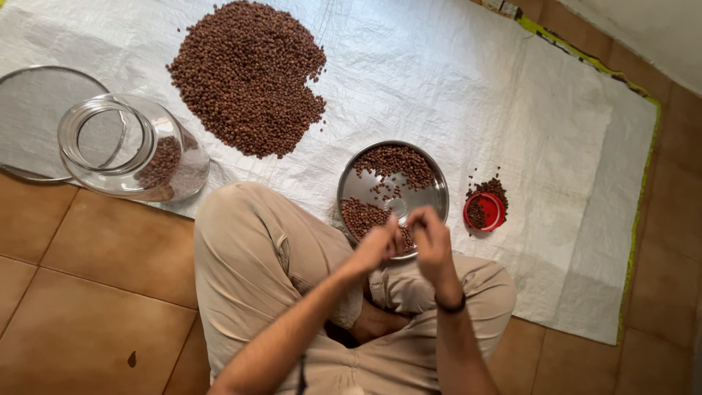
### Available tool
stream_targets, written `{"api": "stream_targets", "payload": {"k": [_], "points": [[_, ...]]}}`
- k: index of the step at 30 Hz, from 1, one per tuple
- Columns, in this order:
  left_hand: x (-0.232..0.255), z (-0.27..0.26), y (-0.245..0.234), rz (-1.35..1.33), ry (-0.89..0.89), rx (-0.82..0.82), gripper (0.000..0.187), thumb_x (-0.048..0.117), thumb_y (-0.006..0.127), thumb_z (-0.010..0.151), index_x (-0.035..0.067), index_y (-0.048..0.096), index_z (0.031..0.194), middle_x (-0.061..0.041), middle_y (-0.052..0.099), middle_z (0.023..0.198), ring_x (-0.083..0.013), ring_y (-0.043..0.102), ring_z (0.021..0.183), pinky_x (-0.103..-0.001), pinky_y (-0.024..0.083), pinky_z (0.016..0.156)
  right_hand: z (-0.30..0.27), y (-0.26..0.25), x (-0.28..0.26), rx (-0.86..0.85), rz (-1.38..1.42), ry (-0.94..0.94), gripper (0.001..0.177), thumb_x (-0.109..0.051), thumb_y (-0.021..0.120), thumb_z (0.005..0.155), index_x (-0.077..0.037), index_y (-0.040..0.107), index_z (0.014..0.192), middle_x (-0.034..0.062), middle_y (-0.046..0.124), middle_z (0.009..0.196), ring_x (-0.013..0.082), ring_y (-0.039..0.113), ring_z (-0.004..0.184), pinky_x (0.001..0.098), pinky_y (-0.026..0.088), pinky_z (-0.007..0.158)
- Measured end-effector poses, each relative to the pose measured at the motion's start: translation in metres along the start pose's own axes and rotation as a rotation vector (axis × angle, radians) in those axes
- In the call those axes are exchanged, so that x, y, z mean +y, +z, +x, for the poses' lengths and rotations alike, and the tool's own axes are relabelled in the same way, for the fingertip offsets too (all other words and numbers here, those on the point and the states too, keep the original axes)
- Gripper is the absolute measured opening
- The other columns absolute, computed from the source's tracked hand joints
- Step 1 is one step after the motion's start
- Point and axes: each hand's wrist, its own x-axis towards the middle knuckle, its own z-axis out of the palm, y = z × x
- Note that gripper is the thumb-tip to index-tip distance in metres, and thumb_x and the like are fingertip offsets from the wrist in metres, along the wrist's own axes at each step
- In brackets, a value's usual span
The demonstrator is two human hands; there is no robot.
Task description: The person sits on the floor and sorts brown seeds from a metal bowl, picking out specific items and placing them into a small red container. The person continues this repetitive sorting process throughout the clip.
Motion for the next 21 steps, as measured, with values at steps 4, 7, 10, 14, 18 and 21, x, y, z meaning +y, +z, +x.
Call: {"api": "stream_targets", "payload": {"k": [4, 7, 10, 14, 18, 21], "points": [[-0.039, -0.034, 0.045, -0.608, -0.201, -0.033, 0.057, 0.062, 0.031, 0.113, 0.017, 0.059, 0.090, 0.007, 0.052, 0.066, -0.0079, 0.045, 0.054, -0.027, 0.033, 0.048, -0.042, 0.013, -0.082, -0.060, -0.393, 0.024, 0.020, -0.001, 0.048, 0.095, -0.003, 0.061, 0.110, 0.0152, 0.066, 0.092, 0.0289, 0.070, 0.083, 0.0419, 0.057, 0.069], [-0.017, -0.059, 0.067, -0.752, -0.385, 0.076, 0.056, 0.057, 0.033, 0.110, 0.011, 0.063, 0.098, 0.000, 0.065, 0.077, -0.0123, 0.062, 0.066, -0.030, 0.047, 0.059, -0.067, 0.009, -0.096, 0.028, -0.423, -0.073, 0.020, -0.003, 0.055, 0.094, -0.004, 0.064, 0.112, 0.0163, 0.069, 0.097, 0.0334, 0.070, 0.089, 0.0433, 0.057, 0.075], [0.004, -0.071, 0.079, -0.714, -0.271, 0.007, 0.055, 0.054, 0.035, 0.111, 0.012, 0.058, 0.085, 0.004, 0.052, 0.064, -0.0078, 0.049, 0.053, -0.025, 0.039, 0.049, -0.092, 0.002, -0.073, 0.295, -0.343, -0.132, 0.013, -0.004, 0.060, 0.098, -0.004, 0.063, 0.110, 0.0139, 0.069, 0.101, 0.0282, 0.070, 0.091, 0.0400, 0.057, 0.078], [-0.003, -0.075, 0.109, -0.578, 0.199, -0.155, 0.050, 0.041, 0.037, 0.116, 0.013, 0.055, 0.078, 0.009, 0.039, 0.057, -0.0032, 0.033, 0.046, -0.020, 0.026, 0.042, -0.108, 0.004, -0.017, 0.606, 0.256, 0.037, 0.020, -0.012, 0.056, 0.109, 0.005, 0.058, 0.119, 0.0174, 0.065, 0.112, 0.0287, 0.062, 0.104, 0.0378, 0.054, 0.094], [-0.006, -0.075, 0.142, -0.272, 0.401, -0.075, 0.044, 0.029, 0.045, 0.114, 0.005, 0.057, 0.079, 0.006, 0.044, 0.067, -0.0048, 0.037, 0.062, -0.022, 0.030, 0.056, -0.134, 0.013, 0.021, 0.390, 1.278, 0.440, 0.048, -0.037, 0.040, 0.105, 0.005, 0.057, 0.119, 0.0236, 0.066, 0.109, 0.0338, 0.067, 0.098, 0.0391, 0.058, 0.086], [-0.003, -0.079, 0.147, -0.049, 0.554, 0.005, 0.045, 0.025, 0.047, 0.112, 0.004, 0.057, 0.074, 0.004, 0.050, 0.064, -0.0050, 0.042, 0.061, -0.023, 0.034, 0.057, -0.156, 0.029, 0.053, 0.348, 1.551, 0.460, 0.052, -0.045, 0.037, 0.107, 0.003, 0.054, 0.120, 0.0254, 0.064, 0.111, 0.0339, 0.066, 0.094, 0.0426, 0.058, 0.082]]}}
